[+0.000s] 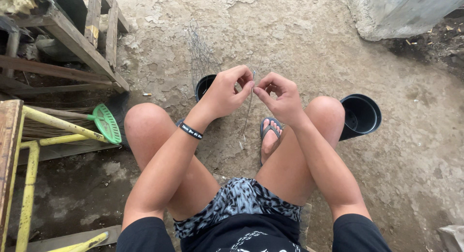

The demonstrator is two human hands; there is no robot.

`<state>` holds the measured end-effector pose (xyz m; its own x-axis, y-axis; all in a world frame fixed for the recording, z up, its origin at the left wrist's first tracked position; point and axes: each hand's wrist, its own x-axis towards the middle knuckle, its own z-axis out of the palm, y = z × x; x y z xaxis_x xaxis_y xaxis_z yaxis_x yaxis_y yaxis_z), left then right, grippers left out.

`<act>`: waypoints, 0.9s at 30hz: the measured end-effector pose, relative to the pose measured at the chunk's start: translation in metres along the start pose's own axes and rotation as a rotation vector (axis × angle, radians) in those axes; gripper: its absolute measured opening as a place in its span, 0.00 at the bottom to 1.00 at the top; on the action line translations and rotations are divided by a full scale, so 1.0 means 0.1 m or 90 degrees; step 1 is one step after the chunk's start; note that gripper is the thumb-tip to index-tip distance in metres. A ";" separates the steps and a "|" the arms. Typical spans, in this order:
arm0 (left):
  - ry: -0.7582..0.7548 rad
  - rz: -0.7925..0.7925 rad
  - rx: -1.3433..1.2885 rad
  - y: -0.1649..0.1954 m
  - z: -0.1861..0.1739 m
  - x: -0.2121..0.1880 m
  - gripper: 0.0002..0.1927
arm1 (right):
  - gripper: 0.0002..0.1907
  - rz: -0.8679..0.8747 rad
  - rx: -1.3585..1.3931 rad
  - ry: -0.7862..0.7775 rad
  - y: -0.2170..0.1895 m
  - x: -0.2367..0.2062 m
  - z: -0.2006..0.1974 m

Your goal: The person sits on the ground and assembles wire baskets by threading metal wires through holes in black plastic pots. They bend and twist the wires by hand and use pliers to cut and secure the wire ends. The person repeats this process for multiple pots.

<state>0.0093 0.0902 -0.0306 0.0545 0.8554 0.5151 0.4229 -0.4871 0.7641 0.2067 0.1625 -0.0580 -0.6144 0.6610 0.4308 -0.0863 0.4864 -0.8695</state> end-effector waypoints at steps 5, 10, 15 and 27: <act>0.003 -0.016 -0.008 0.00 0.02 0.00 0.06 | 0.02 -0.011 -0.110 -0.008 -0.05 0.02 0.01; -0.002 0.012 0.017 -0.03 0.03 0.00 0.06 | 0.02 -0.009 -0.124 0.021 -0.05 0.03 0.03; -0.015 -0.010 0.008 -0.05 0.05 -0.01 0.07 | 0.02 0.010 -0.115 0.031 -0.02 0.02 0.03; 0.007 -0.053 -0.026 -0.04 0.06 0.00 0.05 | 0.06 0.087 -0.097 0.038 -0.04 0.02 0.03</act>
<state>0.0128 0.0930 -0.0366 0.0109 0.8917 0.4526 0.3879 -0.4210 0.8200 0.2034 0.1603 -0.0547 -0.5649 0.7568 0.3288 0.1169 0.4678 -0.8761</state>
